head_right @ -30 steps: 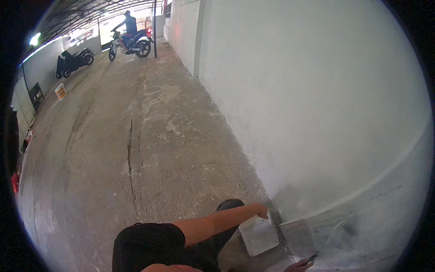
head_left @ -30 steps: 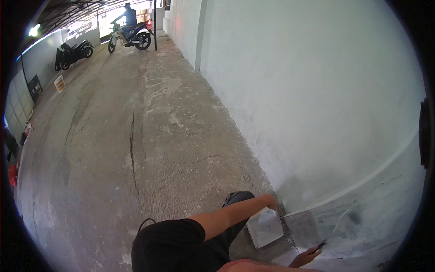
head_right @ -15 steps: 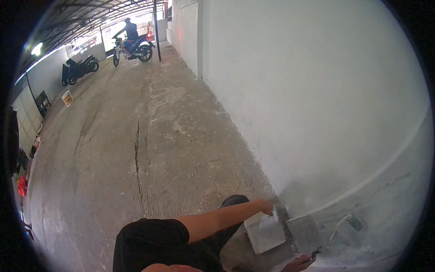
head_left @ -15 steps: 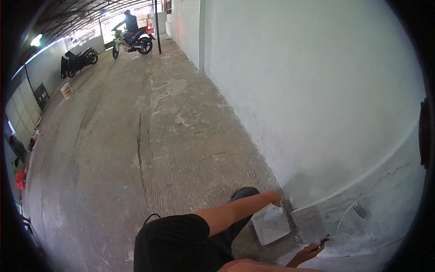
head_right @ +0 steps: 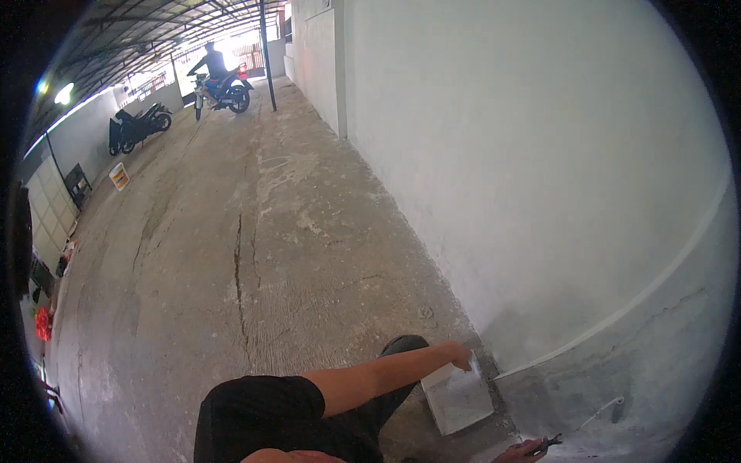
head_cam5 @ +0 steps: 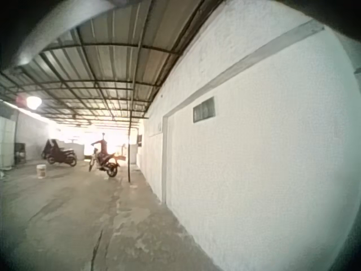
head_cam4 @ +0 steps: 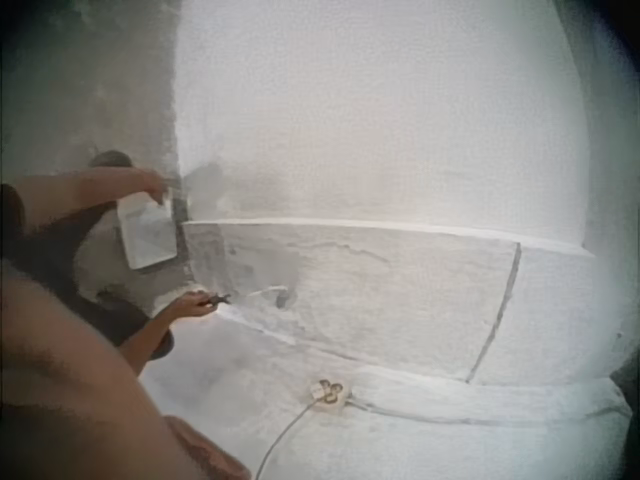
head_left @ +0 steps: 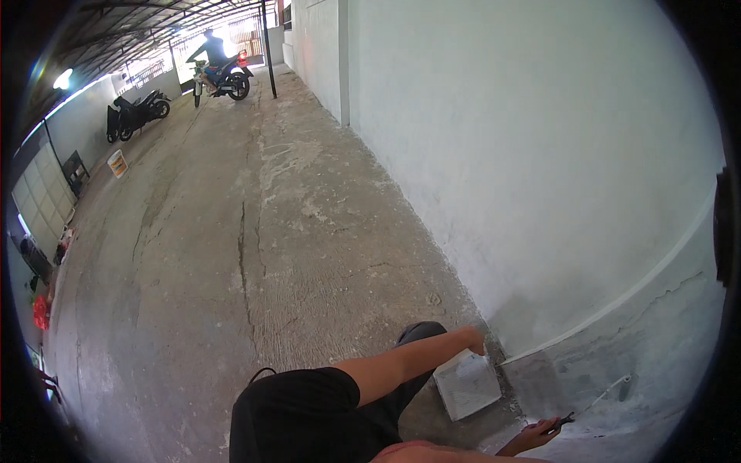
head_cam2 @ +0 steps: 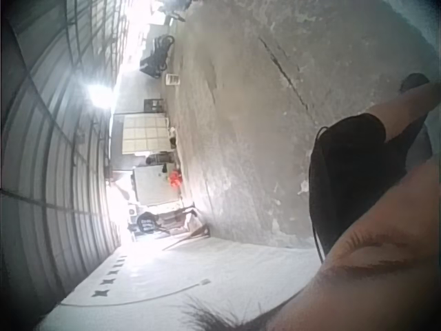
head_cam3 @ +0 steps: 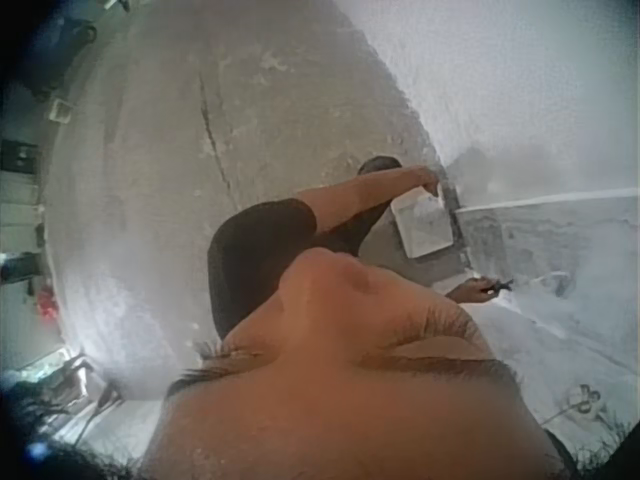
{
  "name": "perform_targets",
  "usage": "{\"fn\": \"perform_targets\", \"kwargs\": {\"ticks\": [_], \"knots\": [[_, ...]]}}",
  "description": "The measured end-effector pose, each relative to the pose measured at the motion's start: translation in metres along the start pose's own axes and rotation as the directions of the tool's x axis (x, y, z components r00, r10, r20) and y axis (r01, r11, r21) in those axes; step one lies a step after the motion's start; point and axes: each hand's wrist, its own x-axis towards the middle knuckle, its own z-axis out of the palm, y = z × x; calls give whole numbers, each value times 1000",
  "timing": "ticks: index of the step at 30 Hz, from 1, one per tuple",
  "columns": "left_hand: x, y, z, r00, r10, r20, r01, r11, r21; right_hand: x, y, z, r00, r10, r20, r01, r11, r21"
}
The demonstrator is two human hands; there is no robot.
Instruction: The person is using a paint roller to apply white paint to a concrete wall indoors.
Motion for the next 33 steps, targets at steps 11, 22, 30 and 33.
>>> {"fn": "perform_targets", "kwargs": {"ticks": [11, 22, 30, 33], "knots": [[11, -2, 3, 999, -14, 42, 14, 1000, 0, 2, -2, -1, 992, 129, -12, -128, 989, 67], [12, -1, 4, 999, 7, 34, -7, 1000, 21, 6, 21, 0, 998, -41, -39, 43, 997, 63], [18, -1, 7, 999, -19, 39, 19, 1000, -8, 0, 5, -1, 998, 70, 2, -70, 997, -11], [14, 0, 3, 998, -24, 51, 25, 999, -25, 1, 9, 1, 999, 31, -12, -31, 999, 13]]}}
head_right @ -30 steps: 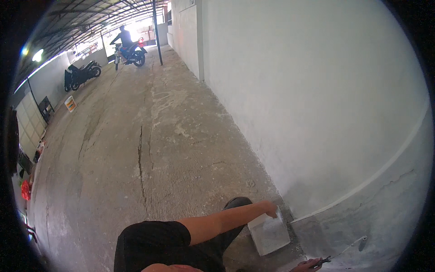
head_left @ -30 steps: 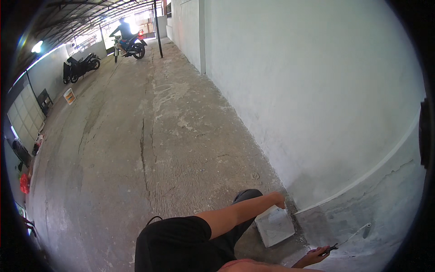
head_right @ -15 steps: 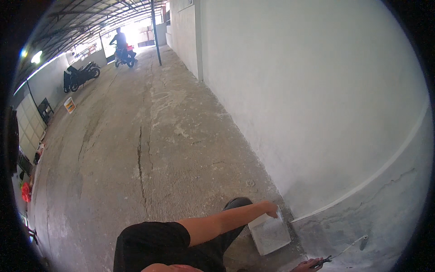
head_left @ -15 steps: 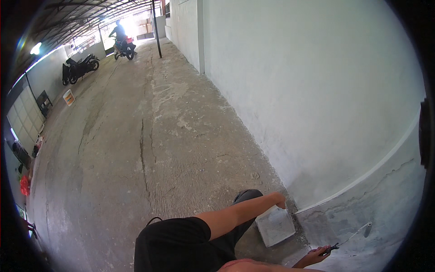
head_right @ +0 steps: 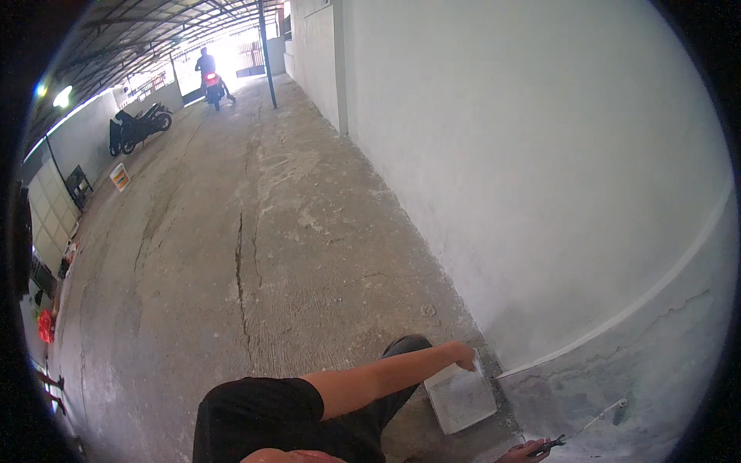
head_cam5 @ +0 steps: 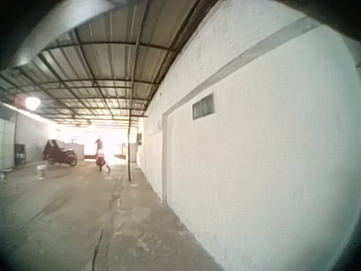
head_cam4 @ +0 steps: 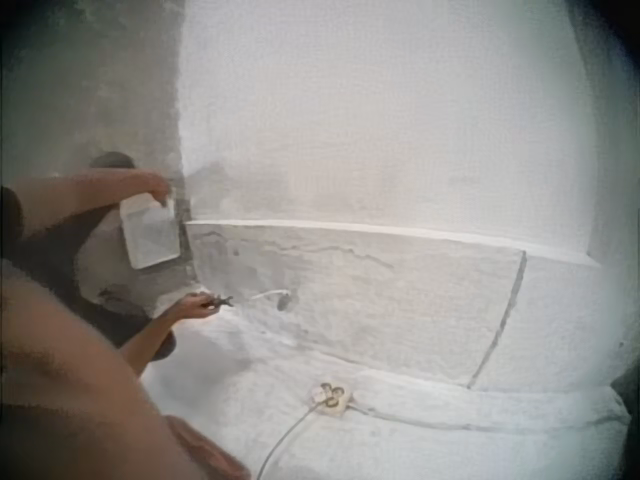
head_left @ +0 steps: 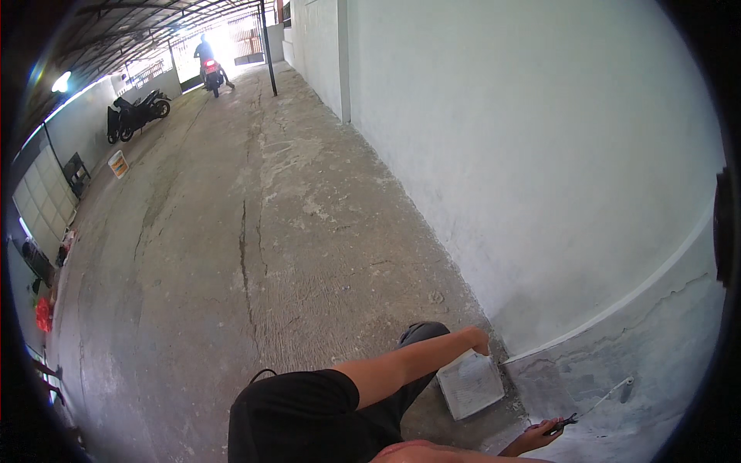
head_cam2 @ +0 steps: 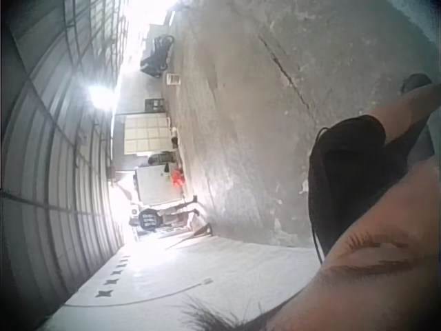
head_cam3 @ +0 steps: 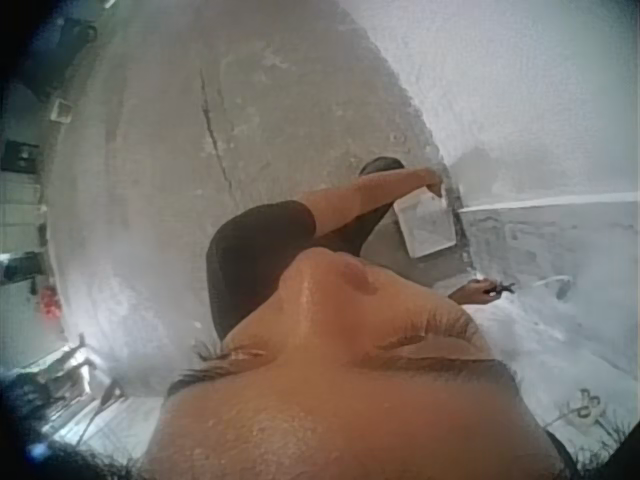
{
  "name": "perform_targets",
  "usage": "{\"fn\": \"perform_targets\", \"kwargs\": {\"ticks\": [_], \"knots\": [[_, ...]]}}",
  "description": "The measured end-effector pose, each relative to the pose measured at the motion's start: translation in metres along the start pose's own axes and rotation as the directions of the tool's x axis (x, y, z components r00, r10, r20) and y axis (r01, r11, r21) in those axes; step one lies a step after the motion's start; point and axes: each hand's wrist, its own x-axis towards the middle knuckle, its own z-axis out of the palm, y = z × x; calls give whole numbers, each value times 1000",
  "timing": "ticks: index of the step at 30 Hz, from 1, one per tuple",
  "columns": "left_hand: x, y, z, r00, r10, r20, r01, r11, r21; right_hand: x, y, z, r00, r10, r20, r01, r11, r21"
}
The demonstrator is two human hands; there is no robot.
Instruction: The person is using a paint roller to apply white paint to a concrete wall indoors.
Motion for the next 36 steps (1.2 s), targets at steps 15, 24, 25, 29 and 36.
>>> {"fn": "perform_targets", "kwargs": {"ticks": [15, 24, 25, 29, 36], "knots": [[-16, 4, -8, 999, 52, 7, -52, 998, 32, -4, -7, 4, 998, -48, -28, 48, 999, -13], [-8, 2, -9, 997, -12, 72, 14, 1000, -17, 2, 1, 1, 999, -20, 41, 17, 998, 53], [-6, 1, -8, 997, -12, 72, 13, 1000, -18, 2, 3, 1, 999, -21, 28, 20, 999, 47], [4, -3, 0, 999, 35, 2, -35, 999, 24, 4, 7, 0, 999, -25, 44, 24, 999, 33], [5, -4, 4, 998, 35, -44, -33, 999, 34, 4, 6, 0, 999, -17, 39, 16, 999, 31]]}}
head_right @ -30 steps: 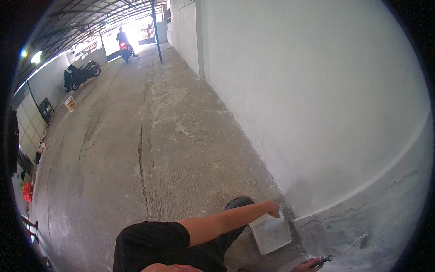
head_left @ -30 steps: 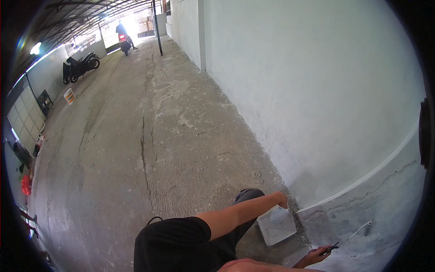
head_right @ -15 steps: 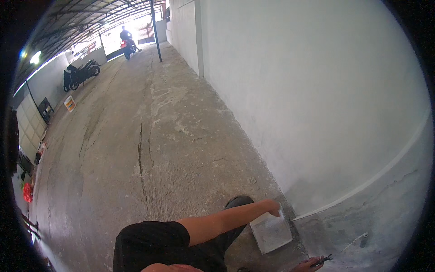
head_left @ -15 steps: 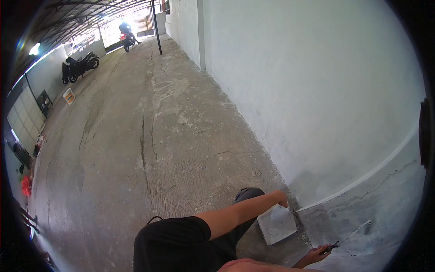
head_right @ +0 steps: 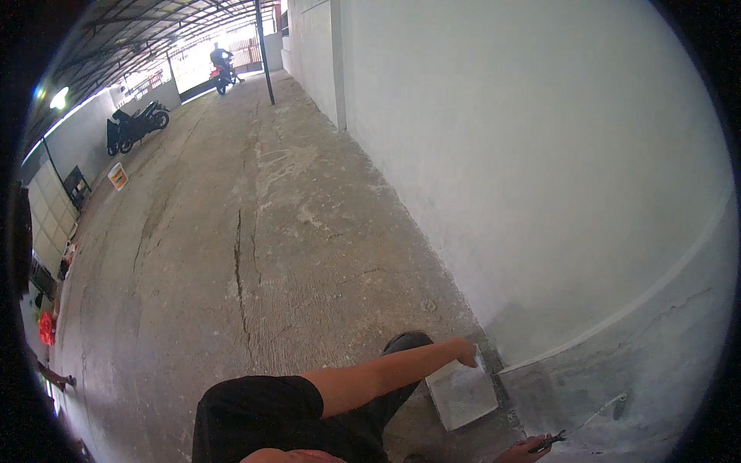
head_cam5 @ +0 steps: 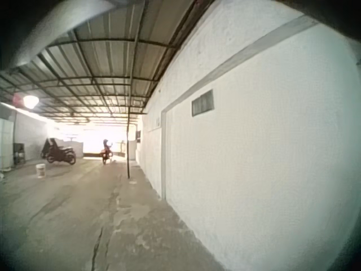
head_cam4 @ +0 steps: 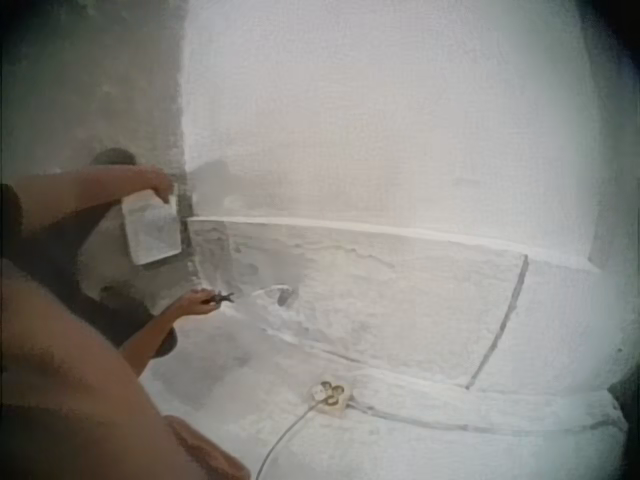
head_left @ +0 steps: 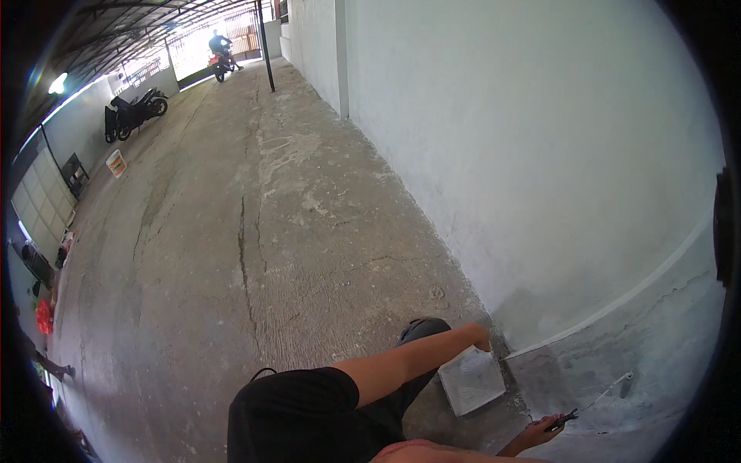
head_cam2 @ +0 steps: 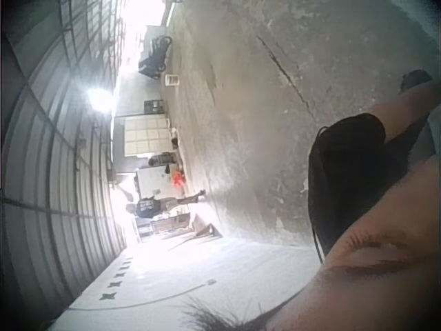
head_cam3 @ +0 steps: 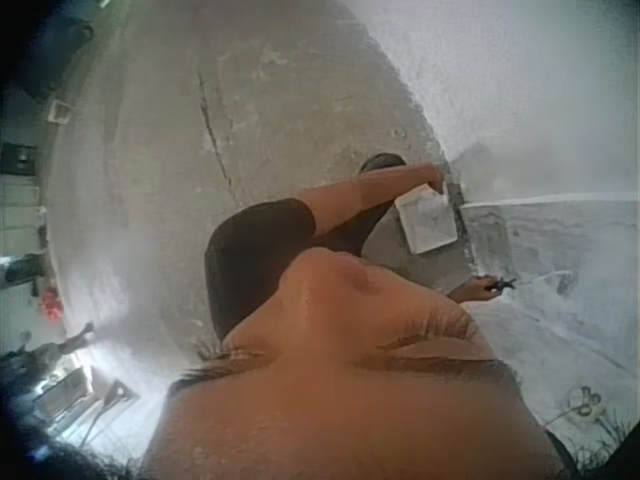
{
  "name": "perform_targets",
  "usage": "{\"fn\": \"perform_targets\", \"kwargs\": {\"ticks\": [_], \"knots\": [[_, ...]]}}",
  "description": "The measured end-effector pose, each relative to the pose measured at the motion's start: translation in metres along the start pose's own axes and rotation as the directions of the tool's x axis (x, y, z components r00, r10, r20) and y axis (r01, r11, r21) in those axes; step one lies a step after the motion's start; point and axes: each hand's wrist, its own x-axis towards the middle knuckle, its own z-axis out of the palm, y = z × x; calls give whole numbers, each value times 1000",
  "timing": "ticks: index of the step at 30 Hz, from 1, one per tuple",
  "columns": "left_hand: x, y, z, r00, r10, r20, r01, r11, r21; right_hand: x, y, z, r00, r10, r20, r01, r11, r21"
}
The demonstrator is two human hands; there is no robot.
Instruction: The person is using a paint roller to apply white paint to a concrete wall indoors.
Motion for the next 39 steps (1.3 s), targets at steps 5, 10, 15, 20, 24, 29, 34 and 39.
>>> {"fn": "perform_targets", "kwargs": {"ticks": [5, 10, 15, 20, 24, 29, 34, 39], "knots": [[-15, 3, -6, 1000, 4, -22, -4, 1000, -6, -5, -7, 3, 1000, -6, -6, 6, 1000, -1], [-12, 5, -11, 996, -41, 84, 43, 999, -18, -7, -12, 3, 1000, -22, 3, 22, 995, -98], [13, -3, -1, 988, -38, 146, 42, 999, -22, -3, -4, 1, 1000, -10, 19, 11, 997, -75], [30, -8, 11, 994, 13, 108, -12, 1000, -6, -6, -9, 4, 1000, -10, -8, 10, 1000, -16], [21, -6, 6, 994, -20, 105, 26, 998, -55, -1, -3, 3, 998, -57, -24, 59, 997, 58], [9, -20, 10, 997, 29, 67, -20, 992, -127, 13, 54, 4, 857, -509, 78, 509, 813, -285], [28, -39, 2, 976, 215, 33, -216, 975, 52, -8, 41, 10, 874, -444, 198, 480, 721, -500], [18, -28, -20, 976, 12, 215, 2, 998, -66, -15, -91, 38, 936, -335, 111, 352, 903, -245]]}}
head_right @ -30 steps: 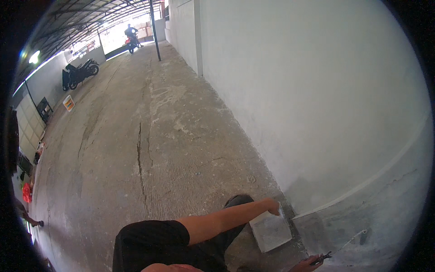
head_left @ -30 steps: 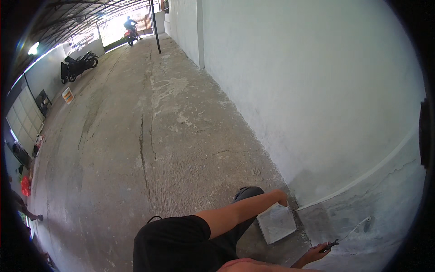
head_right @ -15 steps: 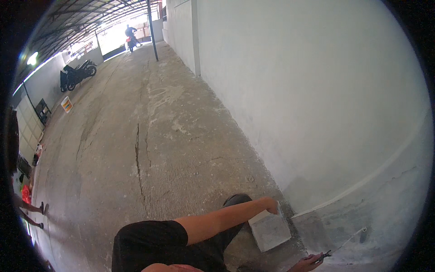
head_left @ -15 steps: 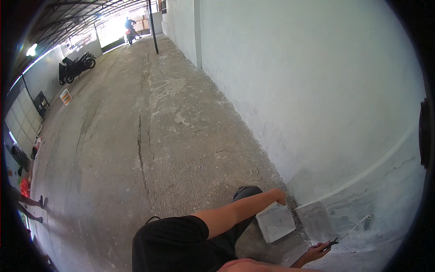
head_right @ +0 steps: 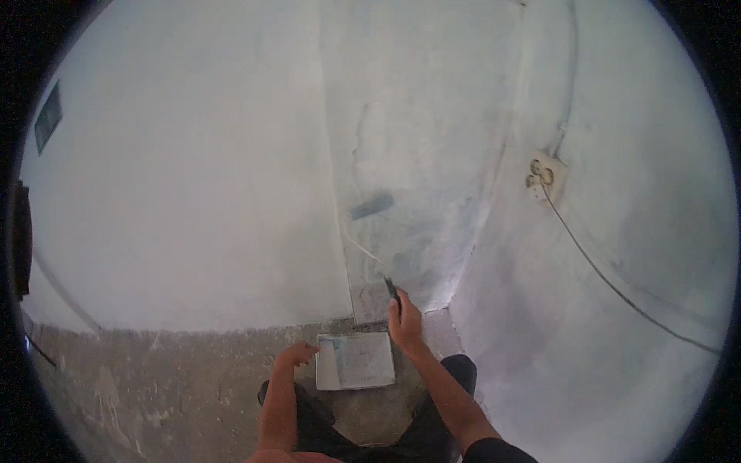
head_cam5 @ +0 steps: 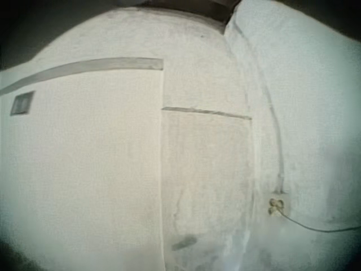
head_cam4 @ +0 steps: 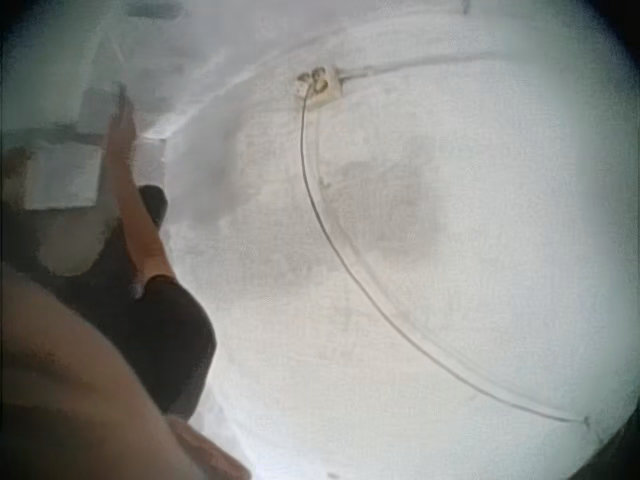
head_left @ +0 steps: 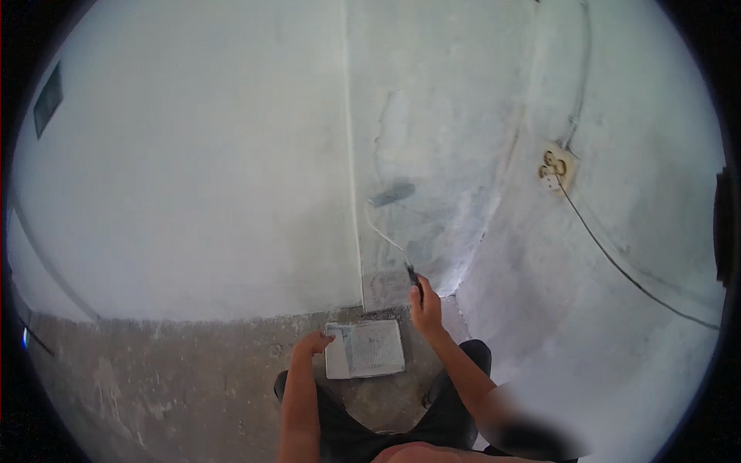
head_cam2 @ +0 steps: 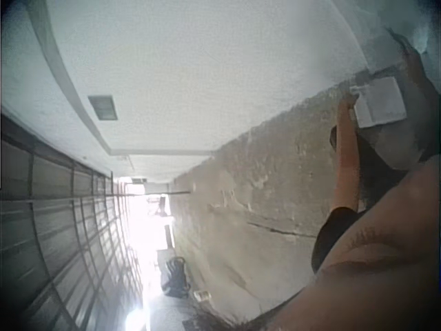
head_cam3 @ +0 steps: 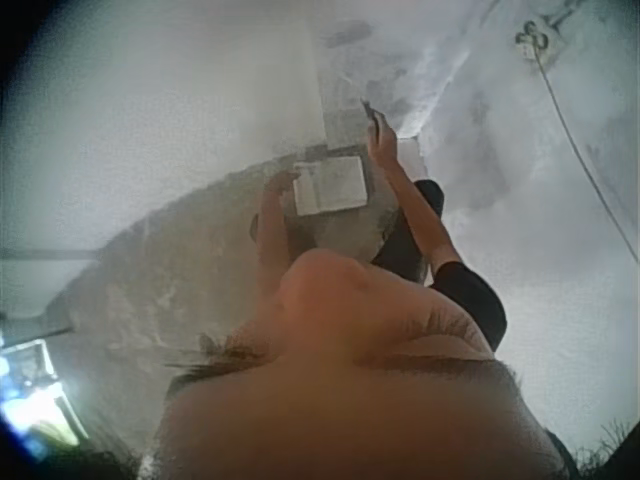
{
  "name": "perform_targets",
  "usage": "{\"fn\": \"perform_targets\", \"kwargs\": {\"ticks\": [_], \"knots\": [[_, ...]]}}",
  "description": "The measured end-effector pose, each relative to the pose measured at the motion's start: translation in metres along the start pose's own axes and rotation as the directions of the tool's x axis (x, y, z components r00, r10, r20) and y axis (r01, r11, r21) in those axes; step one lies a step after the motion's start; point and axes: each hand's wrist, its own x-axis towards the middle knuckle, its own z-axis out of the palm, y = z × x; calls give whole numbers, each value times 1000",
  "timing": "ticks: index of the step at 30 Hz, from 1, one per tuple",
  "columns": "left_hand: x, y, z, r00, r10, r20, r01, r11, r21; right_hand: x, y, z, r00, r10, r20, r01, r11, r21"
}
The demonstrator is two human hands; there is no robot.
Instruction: The person is using a paint roller to apply white paint to a concrete wall indoors.
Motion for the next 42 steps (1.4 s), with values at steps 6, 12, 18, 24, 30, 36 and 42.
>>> {"fn": "perform_targets", "kwargs": {"ticks": [6, 12, 18, 24, 30, 36, 42], "knots": [[-11, 4, -4, 1000, -20, -16, 20, 999, -39, 68, -74, 16, 977, -206, -47, 207, 978, 10], [-10, -2, -8, 1000, 2, -6, -3, 998, -65, 154, -148, 21, 923, -341, -176, 334, 940, -69], [-1, -21, -3, 1000, 1, -27, -4, 996, -89, 241, -248, 3, 892, -396, -217, 373, 917, -138], [1, -35, -1, 996, 16, -92, -28, 992, -125, 232, -248, 6, 922, -343, -179, 316, 935, -160], [-19, -27, -5, 996, 14, -90, -24, 993, -112, 123, -138, 37, 973, -174, -151, 151, 977, -151], [-11, -28, 1, 994, 36, -100, -45, 995, -87, 68, -84, 39, 980, -162, -117, 157, 986, -56], [5, -27, -1, 1000, 19, -21, -20, 996, -89, 132, -125, 18, 978, -159, -138, 154, 987, -49]]}}
